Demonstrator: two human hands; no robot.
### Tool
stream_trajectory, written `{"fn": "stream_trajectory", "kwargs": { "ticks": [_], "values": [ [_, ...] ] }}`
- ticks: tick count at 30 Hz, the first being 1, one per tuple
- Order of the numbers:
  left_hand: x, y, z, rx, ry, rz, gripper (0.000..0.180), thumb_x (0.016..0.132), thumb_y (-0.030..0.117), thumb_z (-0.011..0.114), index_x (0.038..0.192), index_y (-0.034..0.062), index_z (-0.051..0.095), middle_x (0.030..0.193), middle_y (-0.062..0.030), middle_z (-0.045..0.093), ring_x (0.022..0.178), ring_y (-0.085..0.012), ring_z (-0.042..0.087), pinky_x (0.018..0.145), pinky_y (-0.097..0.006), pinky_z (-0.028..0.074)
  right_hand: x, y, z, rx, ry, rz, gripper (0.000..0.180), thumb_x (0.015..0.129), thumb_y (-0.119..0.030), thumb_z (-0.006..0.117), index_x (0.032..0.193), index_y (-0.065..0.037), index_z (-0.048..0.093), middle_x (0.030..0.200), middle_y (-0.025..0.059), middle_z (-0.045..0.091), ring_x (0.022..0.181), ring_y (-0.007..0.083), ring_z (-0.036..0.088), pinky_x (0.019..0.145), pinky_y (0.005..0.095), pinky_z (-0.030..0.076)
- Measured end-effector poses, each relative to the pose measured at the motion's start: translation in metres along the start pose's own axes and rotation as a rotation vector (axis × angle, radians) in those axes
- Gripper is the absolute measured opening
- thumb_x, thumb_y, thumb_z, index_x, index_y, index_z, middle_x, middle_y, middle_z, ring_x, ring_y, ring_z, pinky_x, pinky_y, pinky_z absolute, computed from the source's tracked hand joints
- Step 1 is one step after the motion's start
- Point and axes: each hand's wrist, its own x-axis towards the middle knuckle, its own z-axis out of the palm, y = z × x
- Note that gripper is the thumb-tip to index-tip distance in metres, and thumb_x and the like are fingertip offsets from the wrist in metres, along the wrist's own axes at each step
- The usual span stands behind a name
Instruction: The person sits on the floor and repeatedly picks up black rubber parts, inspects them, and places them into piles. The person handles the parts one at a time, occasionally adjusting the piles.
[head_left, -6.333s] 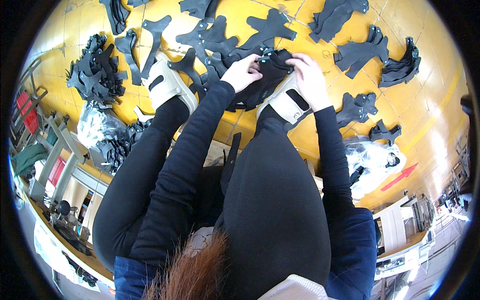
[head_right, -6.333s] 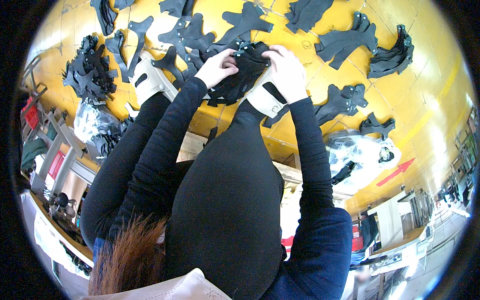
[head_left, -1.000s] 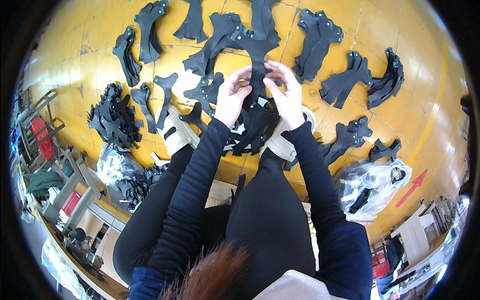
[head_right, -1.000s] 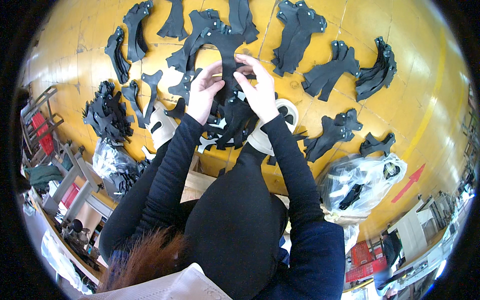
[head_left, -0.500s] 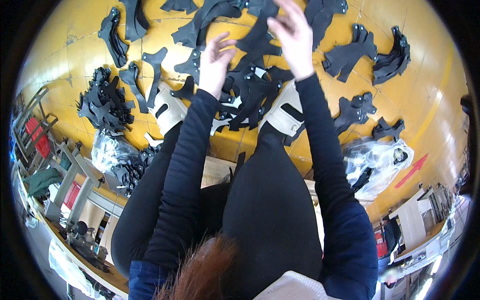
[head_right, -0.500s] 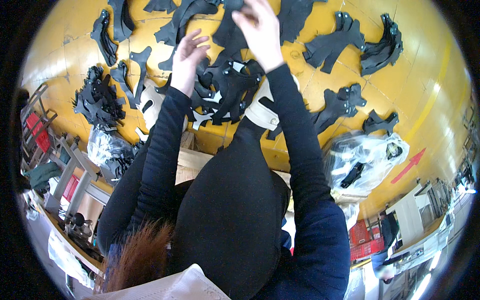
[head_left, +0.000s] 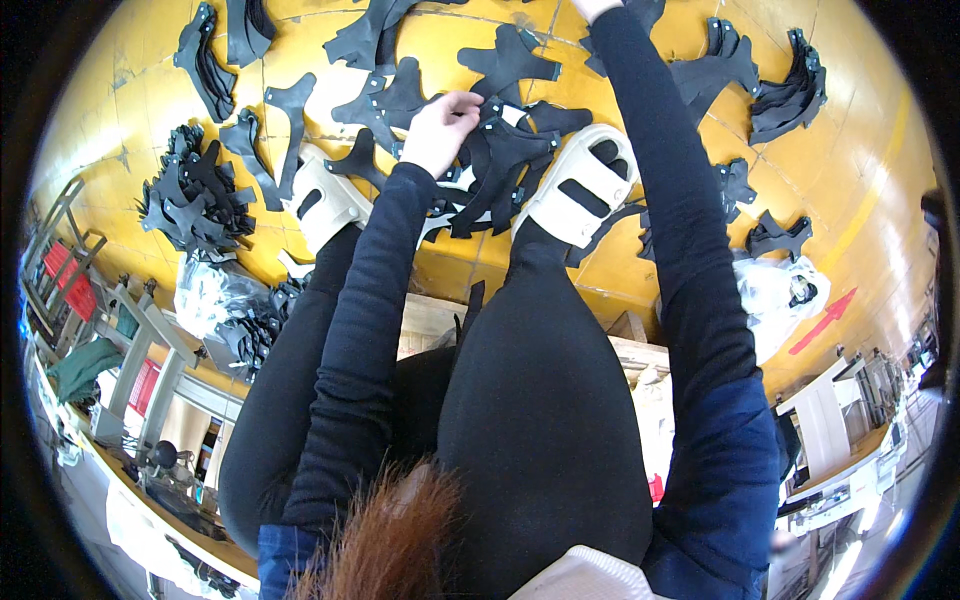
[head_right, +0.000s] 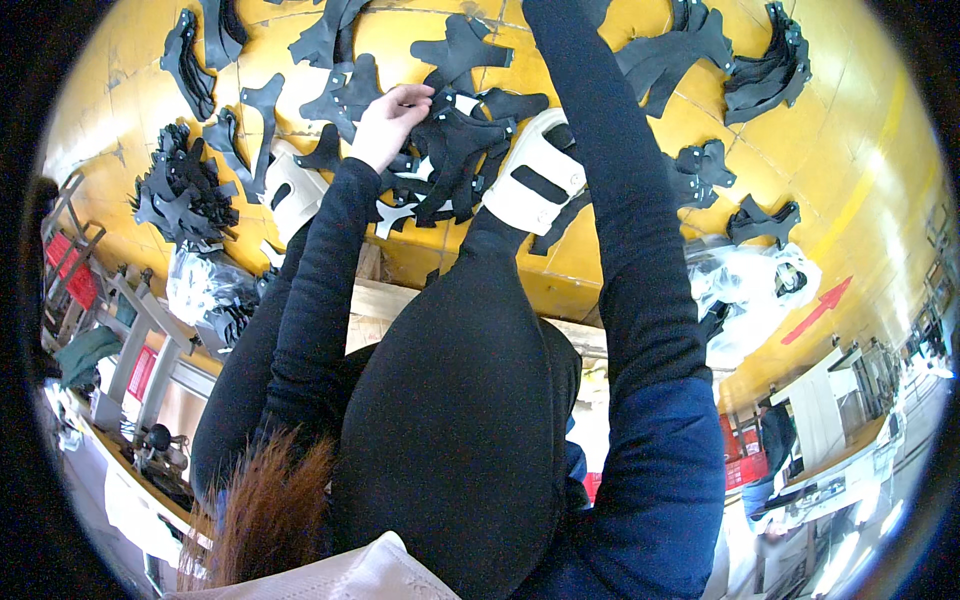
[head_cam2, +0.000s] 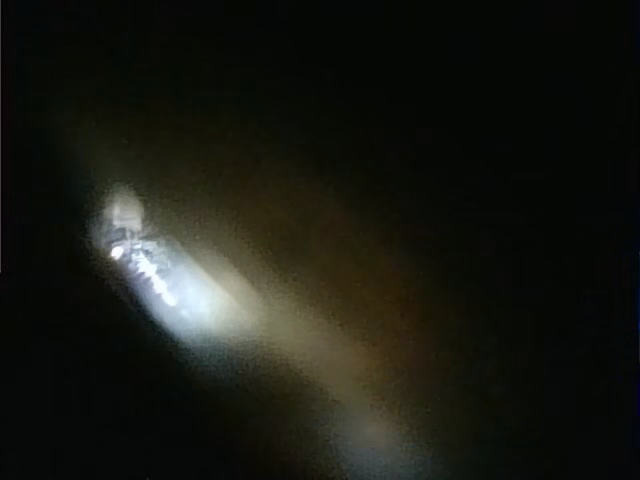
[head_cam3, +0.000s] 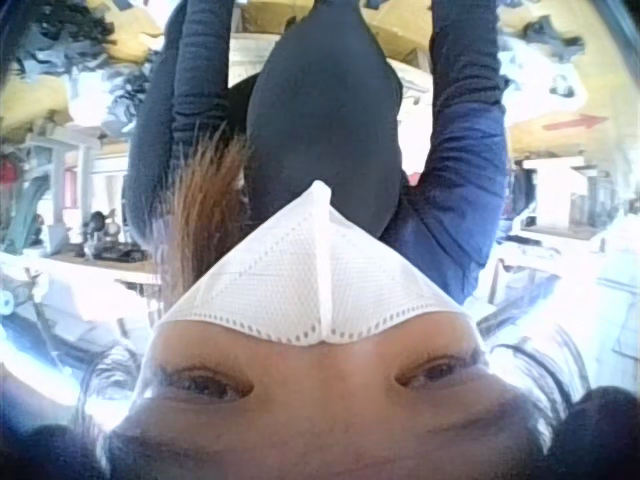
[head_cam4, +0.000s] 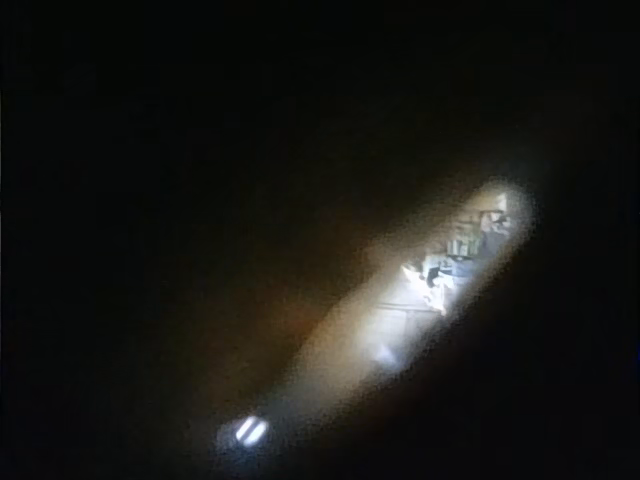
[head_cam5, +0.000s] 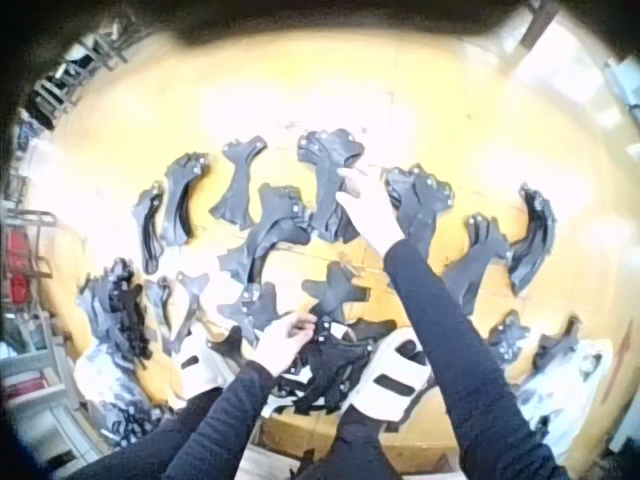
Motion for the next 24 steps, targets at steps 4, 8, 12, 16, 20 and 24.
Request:
{"fn": "stream_trajectory", "kwargs": {
  "ticks": [4,8,12,16,20,24],
  "values": [
    [-0.012,0.003,0.009,0.081,-0.009,-0.025,0.031,0.08,0.006,0.066,0.111,0.0022,0.063,0.096,-0.0092,0.068,0.077,-0.0161,0.063,0.077,-0.028,0.051,-0.045,-0.054,-0.041,0.251,-0.23,0.529,0.035,0.086,-0.009,0.064,0.12,-0.002,0.059,0.124,0.0135,0.059,0.113,0.0181,0.056,0.098,0.0302,0.044],
    [-0.012,-0.007,0.013,0.093,0.01,0.033,0.034,0.078,-0.001,0.065,0.113,0.0014,0.061,0.101,-0.011,0.067,0.08,-0.0176,0.064,0.079,-0.029,0.051,-0.127,-0.084,-0.066,0.284,-0.19,0.503,0.019,0.089,-0.008,0.061,0.105,0.001,0.066,0.092,0.008,0.071,0.087,0.0108,0.065,0.081,0.0245,0.05],
    [-0.01,-0.007,0.006,-0.003,-0.064,-0.045,0.037,0.078,-0.003,0.065,0.114,0.0013,0.06,0.103,-0.0109,0.067,0.081,-0.016,0.064,0.079,-0.028,0.052,-0.185,-0.105,-0.079,-0.111,-0.44,0.471,0.02,0.088,-0.013,0.061,0.105,-0.006,0.067,0.092,0.0064,0.068,0.092,0.0173,0.063,0.081,0.0286,0.048],
    [-0.01,-0.007,0.004,-0.01,-0.104,-0.085,0.04,0.078,-0.003,0.064,0.117,0.0015,0.059,0.101,-0.0088,0.065,0.083,-0.0134,0.061,0.081,-0.027,0.051,-0.211,-0.121,-0.073,-0.463,-0.382,0.171,0.023,0.081,-0.015,0.065,0.104,-0.013,0.068,0.097,0.0058,0.065,0.1,0.0241,0.058,0.092,0.0368,0.044],
    [-0.01,0.0,0.009,0.101,-0.122,-0.06,0.035,0.078,0.002,0.067,0.112,0.0031,0.062,0.09,-0.0038,0.063,0.079,-0.0114,0.059,0.077,-0.026,0.05,-0.216,-0.117,-0.068,-0.566,-0.427,0.193,0.021,0.077,-0.013,0.065,0.097,-0.015,0.069,0.093,0.0012,0.063,0.099,0.0232,0.056,0.097,0.0379,0.038],
    [-0.015,0.002,0.012,0.145,-0.172,-0.087,0.028,0.078,0.006,0.07,0.105,0.0034,0.064,0.086,-0.0029,0.06,0.075,-0.0113,0.057,0.075,-0.026,0.049,-0.214,-0.109,-0.07,-0.5,-0.471,0.196,0.017,0.077,-0.014,0.066,0.094,-0.015,0.068,0.089,0.0002,0.062,0.093,0.0221,0.057,0.093,0.0374,0.04]
  ]
}}
